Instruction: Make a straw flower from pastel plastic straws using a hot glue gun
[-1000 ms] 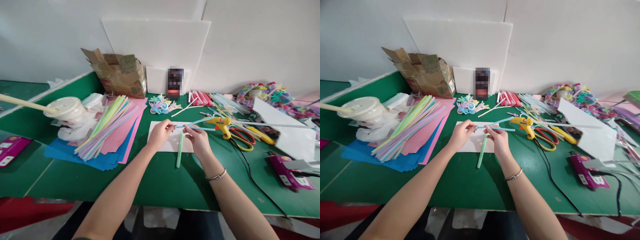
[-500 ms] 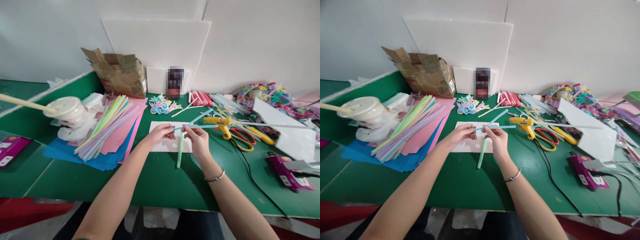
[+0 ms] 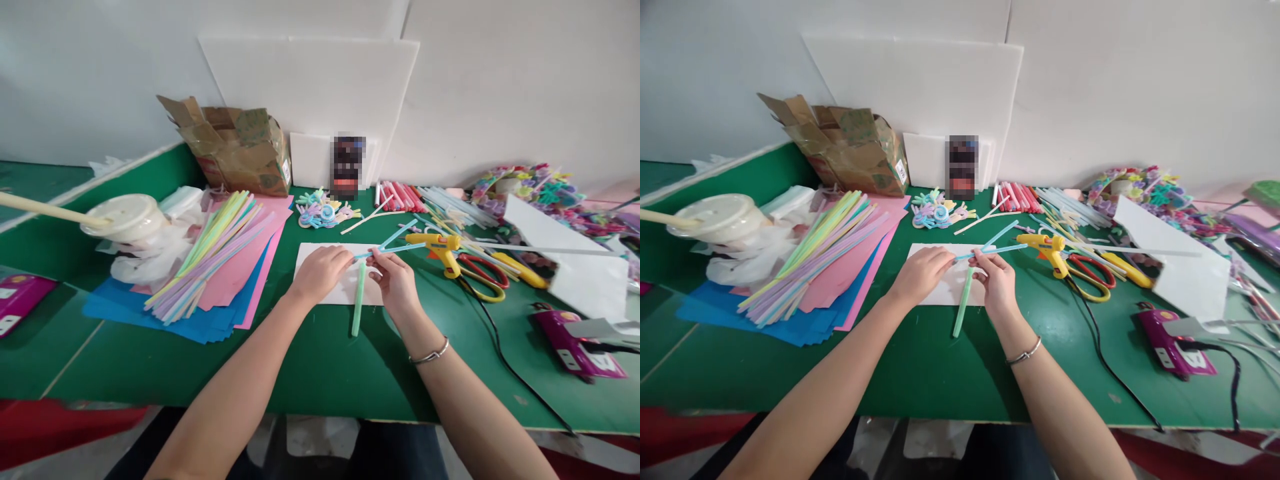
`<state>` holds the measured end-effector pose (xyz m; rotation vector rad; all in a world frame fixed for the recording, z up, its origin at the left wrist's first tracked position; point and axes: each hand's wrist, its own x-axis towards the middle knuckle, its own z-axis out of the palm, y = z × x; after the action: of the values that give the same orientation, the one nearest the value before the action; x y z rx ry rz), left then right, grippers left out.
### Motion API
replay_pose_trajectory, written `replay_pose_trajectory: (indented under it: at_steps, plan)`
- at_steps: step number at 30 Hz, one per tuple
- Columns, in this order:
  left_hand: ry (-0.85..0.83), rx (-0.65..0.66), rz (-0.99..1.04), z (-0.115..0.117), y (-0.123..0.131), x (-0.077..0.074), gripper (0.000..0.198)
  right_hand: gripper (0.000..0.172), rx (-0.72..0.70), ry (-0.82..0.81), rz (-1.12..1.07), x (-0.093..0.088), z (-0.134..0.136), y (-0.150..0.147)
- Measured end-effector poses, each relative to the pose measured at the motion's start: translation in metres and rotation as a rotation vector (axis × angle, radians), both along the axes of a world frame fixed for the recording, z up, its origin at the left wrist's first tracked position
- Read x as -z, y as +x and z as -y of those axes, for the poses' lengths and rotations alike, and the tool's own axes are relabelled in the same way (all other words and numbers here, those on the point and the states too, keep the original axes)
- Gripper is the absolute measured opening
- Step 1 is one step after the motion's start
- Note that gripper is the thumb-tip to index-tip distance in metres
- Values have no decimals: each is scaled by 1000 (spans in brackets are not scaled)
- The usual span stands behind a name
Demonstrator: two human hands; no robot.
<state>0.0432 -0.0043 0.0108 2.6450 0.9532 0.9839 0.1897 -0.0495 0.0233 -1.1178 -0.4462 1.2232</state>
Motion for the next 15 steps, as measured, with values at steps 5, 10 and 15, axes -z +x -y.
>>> replay_pose_trajectory:
  at_steps: [5,10,15]
  plan:
    - [-464,41,266,2,2,-7,32,24,6,80,26,-4,3,-2]
    - [-716,100,499,0,4,-9,33,23,35,88,77,-5,2,-4]
    - [-1169,165,756,-1,8,-10,30,20,111,223,299,-1,4,-6]
